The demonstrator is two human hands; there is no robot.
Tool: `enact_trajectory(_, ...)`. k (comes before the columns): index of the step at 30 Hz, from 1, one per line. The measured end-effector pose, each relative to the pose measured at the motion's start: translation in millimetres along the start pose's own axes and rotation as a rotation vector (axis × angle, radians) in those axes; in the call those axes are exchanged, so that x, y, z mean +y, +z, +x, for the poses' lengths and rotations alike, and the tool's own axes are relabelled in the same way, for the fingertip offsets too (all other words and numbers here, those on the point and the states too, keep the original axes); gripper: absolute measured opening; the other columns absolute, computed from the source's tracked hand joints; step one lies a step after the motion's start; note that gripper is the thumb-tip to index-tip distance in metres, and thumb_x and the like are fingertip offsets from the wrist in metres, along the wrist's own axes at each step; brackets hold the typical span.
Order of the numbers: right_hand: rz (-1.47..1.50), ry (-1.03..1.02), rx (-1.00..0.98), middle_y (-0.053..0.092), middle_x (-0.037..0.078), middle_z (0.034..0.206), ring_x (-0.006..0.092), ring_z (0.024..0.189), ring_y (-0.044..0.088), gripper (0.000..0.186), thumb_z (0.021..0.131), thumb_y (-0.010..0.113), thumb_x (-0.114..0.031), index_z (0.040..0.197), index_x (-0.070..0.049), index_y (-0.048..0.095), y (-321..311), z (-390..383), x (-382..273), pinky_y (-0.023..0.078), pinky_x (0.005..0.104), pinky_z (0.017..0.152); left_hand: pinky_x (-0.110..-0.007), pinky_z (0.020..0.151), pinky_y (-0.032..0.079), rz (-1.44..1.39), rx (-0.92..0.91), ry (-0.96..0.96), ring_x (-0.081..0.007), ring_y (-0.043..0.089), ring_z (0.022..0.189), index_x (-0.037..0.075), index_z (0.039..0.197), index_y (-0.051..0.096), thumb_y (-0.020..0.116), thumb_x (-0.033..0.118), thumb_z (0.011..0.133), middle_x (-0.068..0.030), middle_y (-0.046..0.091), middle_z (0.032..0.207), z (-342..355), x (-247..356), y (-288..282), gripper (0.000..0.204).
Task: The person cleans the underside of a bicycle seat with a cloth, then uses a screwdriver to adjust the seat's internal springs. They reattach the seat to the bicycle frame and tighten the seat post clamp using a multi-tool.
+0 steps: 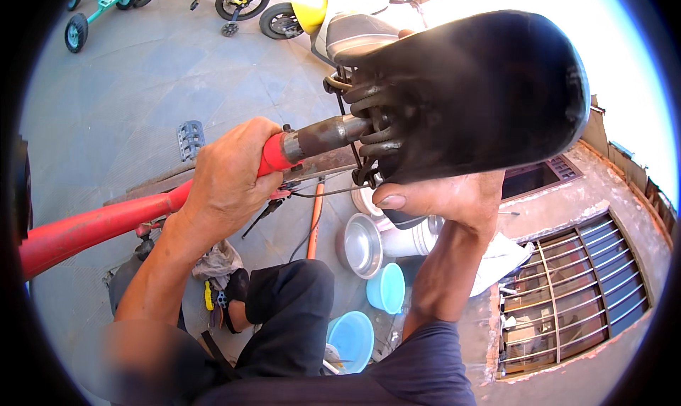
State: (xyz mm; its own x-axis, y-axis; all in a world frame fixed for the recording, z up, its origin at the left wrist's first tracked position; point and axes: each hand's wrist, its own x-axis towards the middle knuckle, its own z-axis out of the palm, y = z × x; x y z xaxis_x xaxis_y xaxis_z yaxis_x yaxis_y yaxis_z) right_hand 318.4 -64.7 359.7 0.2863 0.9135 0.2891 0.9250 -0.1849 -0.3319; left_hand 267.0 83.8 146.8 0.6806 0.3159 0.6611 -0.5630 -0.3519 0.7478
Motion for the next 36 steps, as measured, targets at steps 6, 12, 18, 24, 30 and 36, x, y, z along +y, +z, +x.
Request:
enact_trajectory(6,0.155,0.172,0.242,0.046,0.031,0.139,0.0407,0.125,0.053,0.125,0.049,0.092,-0.060,0.144,0.000,0.037,5,2,3,0.045,0.0524,0.106,-0.047,0.063,0.046,0.016,0.024,0.033,-0.0376,0.059,0.078,0.006,0.093,0.048,0.072,0.008,0.075,-0.0142,0.057,0.081,-1,-1,4,0.030)
enact_trajectory(12,0.069,0.167,0.193,0.049,0.029,0.137,0.0402,0.123,0.054,0.123,0.050,0.091,-0.062,0.143,0.001,0.039,6,-2,-3,0.046,0.0518,0.105,-0.047,0.063,0.047,0.023,0.025,0.048,-0.0375,0.060,0.078,0.005,0.092,0.048,0.072,0.008,0.076,-0.0143,0.057,0.081,0,0,4,0.029)
enact_trajectory(18,0.205,0.261,0.379,0.059,0.023,0.127,0.0337,0.111,0.065,0.116,0.049,0.090,-0.063,0.137,0.001,0.048,9,-8,16,0.054,0.0463,0.099,-0.047,0.063,0.047,0.048,0.027,0.027,-0.0377,0.060,0.078,0.005,0.092,0.048,0.072,0.008,0.076,-0.0144,0.057,0.081,0,1,5,0.029)
enact_trajectory(24,-0.008,0.122,0.189,0.048,0.028,0.139,0.0366,0.124,0.055,0.115,0.054,0.087,-0.065,0.136,0.004,0.047,13,0,-8,0.048,0.0499,0.104,-0.047,0.064,0.048,0.036,0.005,0.028,-0.0377,0.060,0.078,0.004,0.093,0.047,0.071,0.008,0.077,-0.0146,0.058,0.082,1,2,4,0.029)
enact_trajectory(30,-0.170,0.080,0.211,0.055,0.027,0.131,0.0356,0.114,0.061,0.108,0.055,0.089,-0.056,0.135,0.005,0.049,23,4,-19,0.051,0.0452,0.100,-0.048,0.067,0.048,0.038,-0.018,0.012,-0.0376,0.060,0.082,0.004,0.094,0.047,0.070,0.006,0.077,-0.0151,0.059,0.083,2,1,3,0.028)
enact_trajectory(36,0.058,0.208,0.206,0.058,0.023,0.128,0.0355,0.115,0.061,0.102,0.058,0.089,-0.057,0.131,0.004,0.052,11,2,-10,0.051,0.0455,0.100,-0.047,0.069,0.048,0.009,-0.020,0.019,-0.0378,0.060,0.082,0.004,0.095,0.049,0.069,0.003,0.075,-0.0163,0.060,0.085,1,3,3,0.029)
